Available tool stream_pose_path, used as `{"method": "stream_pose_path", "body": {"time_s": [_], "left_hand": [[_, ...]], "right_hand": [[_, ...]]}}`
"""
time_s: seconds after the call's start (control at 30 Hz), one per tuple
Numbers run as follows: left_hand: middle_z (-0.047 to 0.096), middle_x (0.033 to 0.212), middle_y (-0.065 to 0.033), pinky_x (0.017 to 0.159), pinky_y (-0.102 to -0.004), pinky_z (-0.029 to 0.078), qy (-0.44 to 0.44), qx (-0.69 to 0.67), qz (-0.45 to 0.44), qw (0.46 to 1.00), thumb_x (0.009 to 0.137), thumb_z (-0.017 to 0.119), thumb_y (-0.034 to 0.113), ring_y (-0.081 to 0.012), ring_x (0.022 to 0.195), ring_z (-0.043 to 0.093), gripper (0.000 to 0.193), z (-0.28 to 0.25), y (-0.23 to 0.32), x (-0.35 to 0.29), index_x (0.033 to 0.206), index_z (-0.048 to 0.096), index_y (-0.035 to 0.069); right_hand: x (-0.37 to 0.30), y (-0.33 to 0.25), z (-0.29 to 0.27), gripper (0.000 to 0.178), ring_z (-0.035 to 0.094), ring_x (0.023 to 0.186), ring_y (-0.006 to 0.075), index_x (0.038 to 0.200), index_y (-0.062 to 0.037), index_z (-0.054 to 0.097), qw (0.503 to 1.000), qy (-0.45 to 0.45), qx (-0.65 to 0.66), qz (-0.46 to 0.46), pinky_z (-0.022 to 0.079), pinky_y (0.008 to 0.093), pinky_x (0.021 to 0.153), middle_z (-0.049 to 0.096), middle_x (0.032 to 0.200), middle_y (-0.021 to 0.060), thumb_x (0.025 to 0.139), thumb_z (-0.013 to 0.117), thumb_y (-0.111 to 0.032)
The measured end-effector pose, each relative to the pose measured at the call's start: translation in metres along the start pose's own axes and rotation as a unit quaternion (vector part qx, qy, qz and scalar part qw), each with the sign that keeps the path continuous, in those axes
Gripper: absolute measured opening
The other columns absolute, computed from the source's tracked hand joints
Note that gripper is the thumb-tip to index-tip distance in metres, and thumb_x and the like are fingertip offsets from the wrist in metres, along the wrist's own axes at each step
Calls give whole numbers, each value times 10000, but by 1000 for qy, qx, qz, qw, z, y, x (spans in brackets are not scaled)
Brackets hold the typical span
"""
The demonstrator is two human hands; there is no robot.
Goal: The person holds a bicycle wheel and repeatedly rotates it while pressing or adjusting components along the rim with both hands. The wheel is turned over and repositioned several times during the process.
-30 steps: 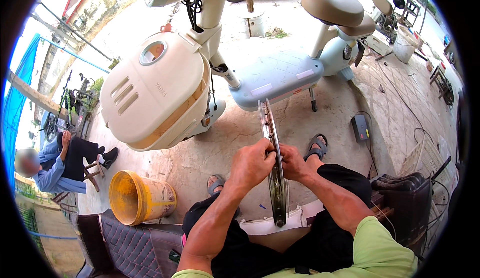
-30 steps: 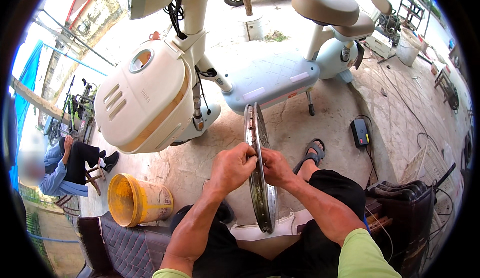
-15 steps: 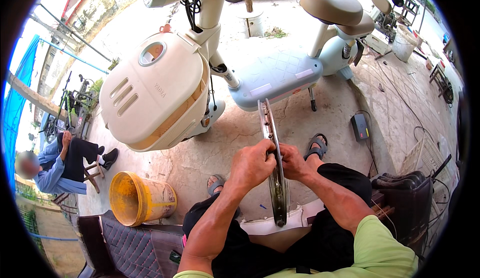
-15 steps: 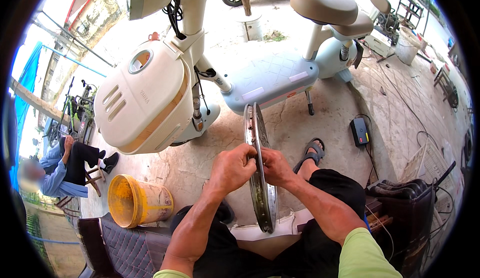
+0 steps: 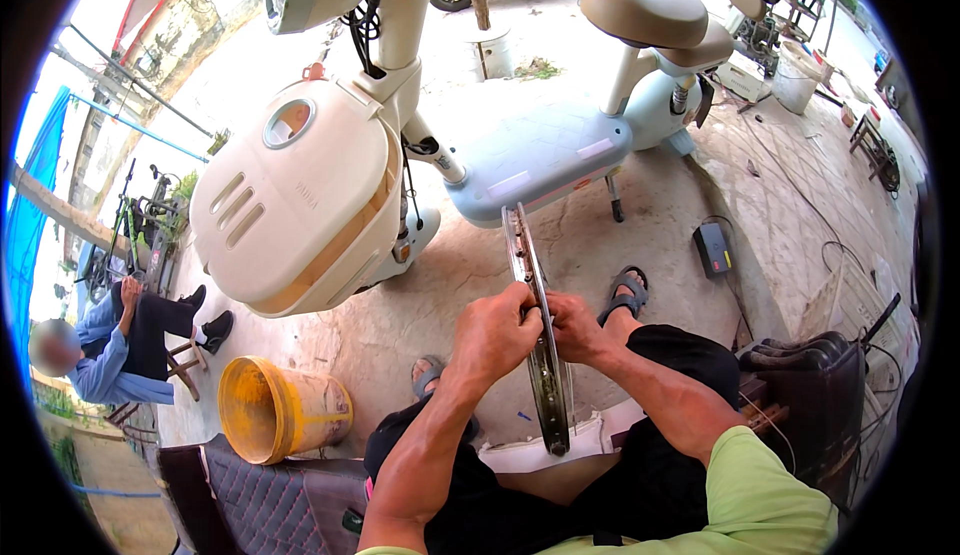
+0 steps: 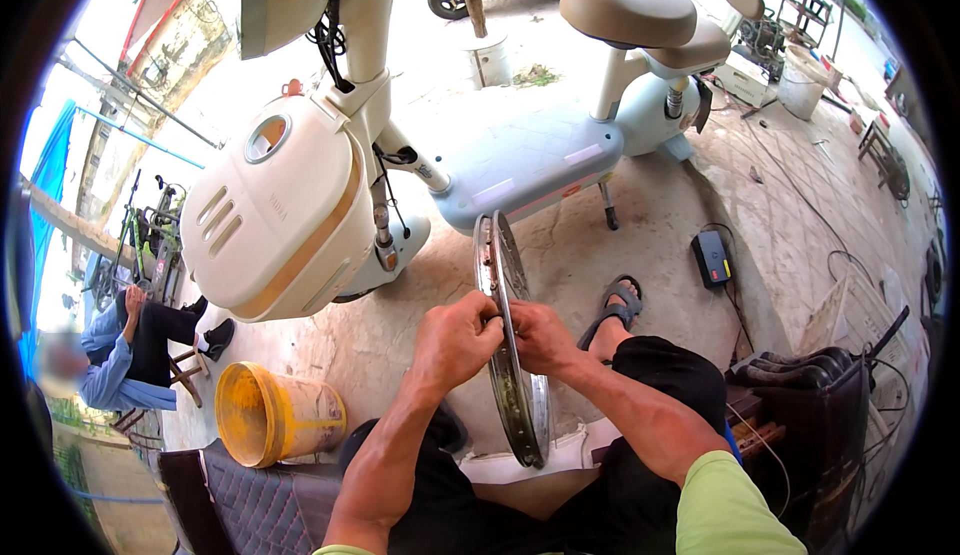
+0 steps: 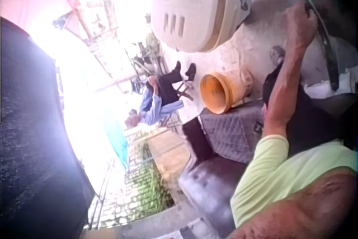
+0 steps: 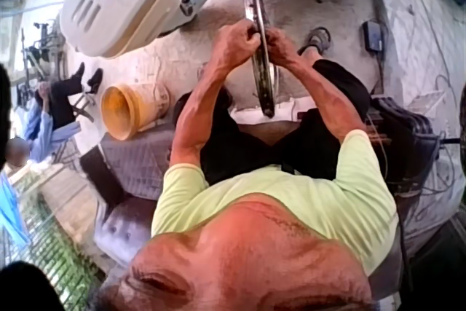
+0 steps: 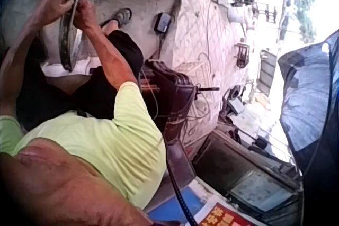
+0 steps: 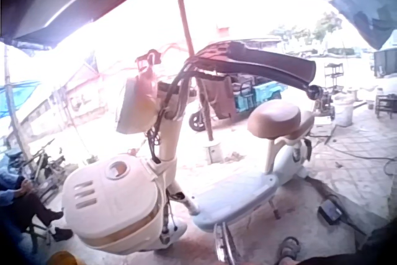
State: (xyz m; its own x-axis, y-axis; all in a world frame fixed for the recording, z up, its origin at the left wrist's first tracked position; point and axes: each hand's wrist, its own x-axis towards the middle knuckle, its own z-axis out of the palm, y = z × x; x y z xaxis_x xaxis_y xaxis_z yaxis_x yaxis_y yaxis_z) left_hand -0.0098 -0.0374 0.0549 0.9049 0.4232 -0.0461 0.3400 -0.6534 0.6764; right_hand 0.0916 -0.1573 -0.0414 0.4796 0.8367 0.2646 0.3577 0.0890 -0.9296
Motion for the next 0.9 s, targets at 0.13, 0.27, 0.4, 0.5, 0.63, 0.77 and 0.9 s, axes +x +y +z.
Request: {"method": "stream_pose_path", "body": {"time_s": [0.13,0.27,0.4,0.5,0.63,0.77,0.9], "left_hand": [[644,663,-120,596,-393,506,34,-36,31,998,827,691,183,-283,612,655,155,6,-5,-1,930,688,67],[631,646,-114,590,-389,498,30,-18,33,999,823,701,176,-272,591,639,155,6,-6,-1,928,683,63],[630,645,-113,591,-381,499,34,3,22,999,825,696,161,-260,588,640,146,6,-5,-1,933,684,63],[643,655,-118,599,-382,506,18,-7,13,1000,827,693,165,-263,603,654,138,3,0,-2,917,684,61],[646,652,-114,596,-380,504,34,-20,53,998,825,703,173,-260,596,652,136,5,-5,-2,901,683,62],[706,796,-153,700,-459,541,-7,-7,-12,1000,841,673,210,-364,772,692,144,1,2,-2,931,688,99],[706,795,-154,702,-463,542,-5,-10,-5,1000,841,675,213,-370,767,690,143,1,3,-3,927,687,99]], "right_hand": [[1,5,-1,191,658,841,355,1025,-53,663,999,-11,-38,-4,518,395,729,663,916,158,859,660,-149],[-1,4,0,197,660,847,363,1042,-58,655,999,-4,-49,-4,518,406,728,661,908,161,865,646,-146],[1,4,0,194,660,857,377,1046,-58,658,999,-6,-39,-21,521,414,726,667,934,167,873,636,-144],[-1,8,-1,195,663,860,373,1048,-61,657,998,3,-59,-18,523,415,729,671,935,162,875,637,-150],[0,3,-1,204,669,873,369,1051,-65,660,999,-10,-48,-13,529,418,735,676,939,156,866,644,-148],[-1,2,0,210,672,882,370,1041,-66,661,999,-3,-40,-4,533,418,737,679,937,154,848,659,-148],[-1,2,-1,206,670,880,374,1024,-63,658,999,1,-53,-4,533,421,739,678,936,156,837,671,-150]]}}
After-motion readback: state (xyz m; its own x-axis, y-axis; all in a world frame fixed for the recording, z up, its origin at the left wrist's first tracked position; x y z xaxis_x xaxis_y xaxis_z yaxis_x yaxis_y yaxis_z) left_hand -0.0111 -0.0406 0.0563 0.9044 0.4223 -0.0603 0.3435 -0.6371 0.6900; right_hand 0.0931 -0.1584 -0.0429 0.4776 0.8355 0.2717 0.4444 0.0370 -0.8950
